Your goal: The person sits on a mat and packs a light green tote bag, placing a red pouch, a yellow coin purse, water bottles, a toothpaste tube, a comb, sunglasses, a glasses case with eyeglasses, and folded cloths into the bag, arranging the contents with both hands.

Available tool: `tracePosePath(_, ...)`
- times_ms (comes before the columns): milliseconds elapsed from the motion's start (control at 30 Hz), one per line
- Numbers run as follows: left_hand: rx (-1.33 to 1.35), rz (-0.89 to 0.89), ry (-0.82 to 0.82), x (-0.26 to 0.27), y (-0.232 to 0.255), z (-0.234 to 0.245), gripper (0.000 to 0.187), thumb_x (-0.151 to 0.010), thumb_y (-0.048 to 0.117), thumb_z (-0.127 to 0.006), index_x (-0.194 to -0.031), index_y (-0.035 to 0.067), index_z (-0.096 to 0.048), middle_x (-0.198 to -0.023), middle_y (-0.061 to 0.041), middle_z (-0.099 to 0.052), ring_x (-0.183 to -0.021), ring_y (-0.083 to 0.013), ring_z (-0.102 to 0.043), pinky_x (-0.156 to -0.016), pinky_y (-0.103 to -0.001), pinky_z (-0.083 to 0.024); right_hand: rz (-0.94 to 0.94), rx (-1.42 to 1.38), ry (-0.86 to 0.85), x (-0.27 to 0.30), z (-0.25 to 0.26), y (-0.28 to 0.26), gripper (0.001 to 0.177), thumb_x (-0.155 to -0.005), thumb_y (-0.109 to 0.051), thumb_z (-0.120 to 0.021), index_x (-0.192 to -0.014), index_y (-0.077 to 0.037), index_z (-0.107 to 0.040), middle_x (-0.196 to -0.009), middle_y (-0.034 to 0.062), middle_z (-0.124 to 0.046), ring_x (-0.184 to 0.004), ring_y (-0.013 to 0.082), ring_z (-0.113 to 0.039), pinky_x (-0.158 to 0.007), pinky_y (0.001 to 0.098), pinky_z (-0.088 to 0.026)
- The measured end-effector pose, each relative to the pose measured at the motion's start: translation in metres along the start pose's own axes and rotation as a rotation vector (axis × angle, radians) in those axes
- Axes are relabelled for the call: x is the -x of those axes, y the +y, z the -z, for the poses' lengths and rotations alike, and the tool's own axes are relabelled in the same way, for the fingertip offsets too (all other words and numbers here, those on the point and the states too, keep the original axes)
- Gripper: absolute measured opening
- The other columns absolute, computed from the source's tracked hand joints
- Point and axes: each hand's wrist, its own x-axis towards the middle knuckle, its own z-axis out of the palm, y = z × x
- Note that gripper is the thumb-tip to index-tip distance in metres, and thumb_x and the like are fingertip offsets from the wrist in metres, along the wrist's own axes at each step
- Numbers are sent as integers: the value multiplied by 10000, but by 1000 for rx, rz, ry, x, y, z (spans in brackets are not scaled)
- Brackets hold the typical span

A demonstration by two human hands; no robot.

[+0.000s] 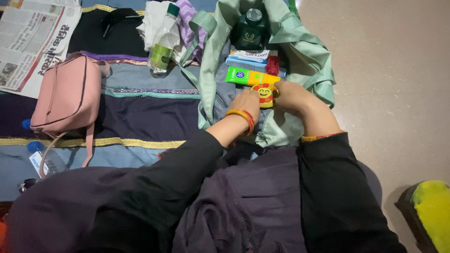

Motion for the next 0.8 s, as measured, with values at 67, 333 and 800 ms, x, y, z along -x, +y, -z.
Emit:
tracePosePath(67,-223,-19,-137,5,6,10,293,-974,143,-505,-1173,81,-712,-1213,-177,-694,-1166,-362,-654,-1053,-503,-453,36,-5,25,8,2,-6,375,-818,-186,-694,-1134,16,-704,-1090,285,-718,-1045,430,-684,-898,484,-537)
tracePosePath(333,-560,-34,-433,21,18,57,415,-1035,284,-410,-1273,163,-727,-1298,-103,-704,-1223,-332,-650,-1186,-679,-97,-120,-64,-259,27,27,-37,577,-759,-441,-826,-1122,2,-748,-1004,206,-789,-910,318,-746,-802,424,-571)
tracePosePath(800,-556,-76,-128,32,10,49,366,-1017,231,-440,-1231,101,-706,-1228,-128,-708,-1207,-355,-614,-1186,-650,-146,58,-25,50,28,9,-45,736,-813,-499,-767,-1255,69,-609,-1317,278,-620,-1208,409,-604,-1012,460,-491)
